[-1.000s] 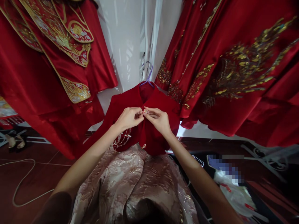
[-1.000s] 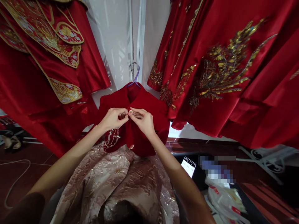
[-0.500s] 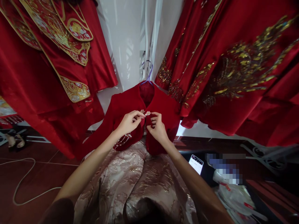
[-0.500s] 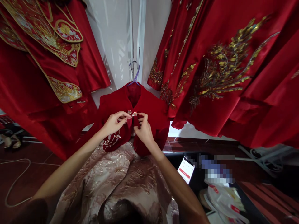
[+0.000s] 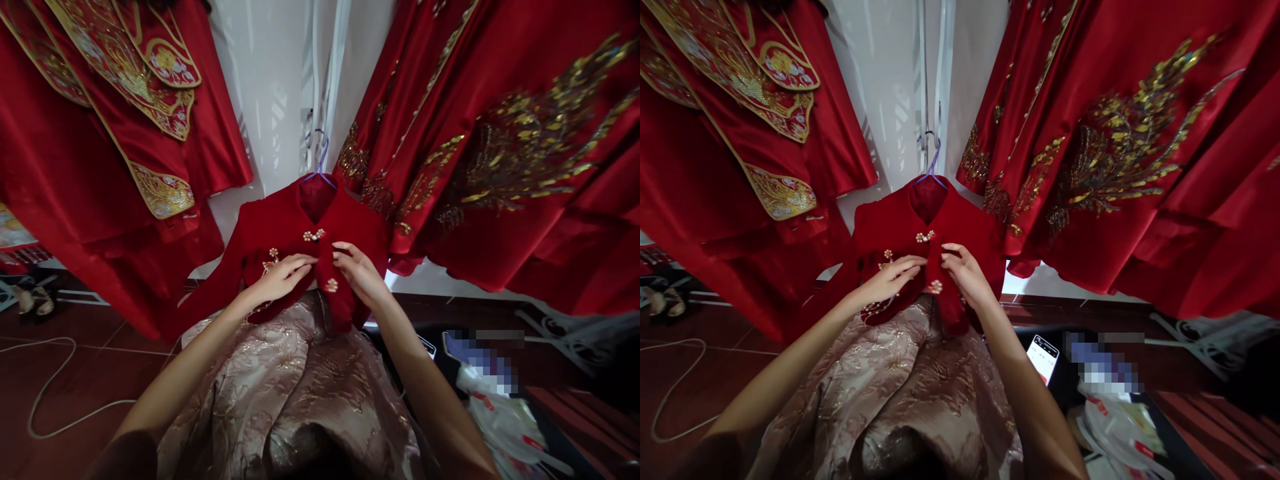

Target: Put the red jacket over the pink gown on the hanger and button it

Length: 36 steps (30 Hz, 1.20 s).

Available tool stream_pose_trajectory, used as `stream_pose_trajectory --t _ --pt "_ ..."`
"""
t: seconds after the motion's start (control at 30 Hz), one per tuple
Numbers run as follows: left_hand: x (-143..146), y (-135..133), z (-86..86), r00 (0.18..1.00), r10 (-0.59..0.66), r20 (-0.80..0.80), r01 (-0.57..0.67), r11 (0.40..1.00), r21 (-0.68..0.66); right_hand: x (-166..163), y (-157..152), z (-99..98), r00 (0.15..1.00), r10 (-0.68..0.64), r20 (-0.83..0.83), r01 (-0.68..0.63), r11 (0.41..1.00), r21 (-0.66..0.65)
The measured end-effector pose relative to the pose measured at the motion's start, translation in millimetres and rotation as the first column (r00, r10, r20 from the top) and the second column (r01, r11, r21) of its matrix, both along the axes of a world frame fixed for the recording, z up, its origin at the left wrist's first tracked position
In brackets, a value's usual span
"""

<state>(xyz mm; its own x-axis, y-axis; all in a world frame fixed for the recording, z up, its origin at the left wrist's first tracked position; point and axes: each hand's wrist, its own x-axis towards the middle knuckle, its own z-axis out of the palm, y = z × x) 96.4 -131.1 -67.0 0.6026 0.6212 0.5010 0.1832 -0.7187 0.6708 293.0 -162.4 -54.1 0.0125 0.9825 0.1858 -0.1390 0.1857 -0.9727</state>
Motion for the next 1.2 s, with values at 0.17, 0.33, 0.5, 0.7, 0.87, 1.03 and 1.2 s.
stream_pose_trajectory --t 0.17,0.33,0.5,0.7,0.87,1.03,1.2 --pt "-5 -6 -6.1 0.986 0.166 -0.013 -0.165 0.964 -0.21 -1 -5 -2.5 0.974 0.001 0.226 -0.041 0.984 0.172" --pt "-21 -7 -11.3 0.992 0.119 -0.037 -0.124 0.971 -0.205 -6 -8 -8.0 0.854 -0.189 0.485 0.027 0.947 0.321" --pt "-32 -4 -16.7 0.956 0.277 0.093 -0.259 0.951 -0.169 -36 -20 -15.6 0.743 -0.367 0.559 0.141 0.903 0.406" --pt "-33 -10 -20.8 0.945 0.255 0.203 -0.193 0.939 -0.283 -72 -17 -33.3 0.853 -0.234 0.467 0.089 0.946 0.31" --pt "-34 -9 -26.5 0.933 0.323 0.162 -0.293 0.939 -0.182 -74 -6 -38.1 0.874 -0.244 0.421 0.1 0.937 0.335" --pt "-32 7 -40.7 0.834 0.512 0.204 -0.504 0.858 -0.094 -64 3 -41.7 0.867 -0.276 0.415 0.132 0.93 0.342" --pt "-31 14 -47.4 0.794 0.559 0.24 -0.543 0.829 -0.136 -58 10 -45.0 0.862 -0.283 0.421 0.137 0.929 0.344"
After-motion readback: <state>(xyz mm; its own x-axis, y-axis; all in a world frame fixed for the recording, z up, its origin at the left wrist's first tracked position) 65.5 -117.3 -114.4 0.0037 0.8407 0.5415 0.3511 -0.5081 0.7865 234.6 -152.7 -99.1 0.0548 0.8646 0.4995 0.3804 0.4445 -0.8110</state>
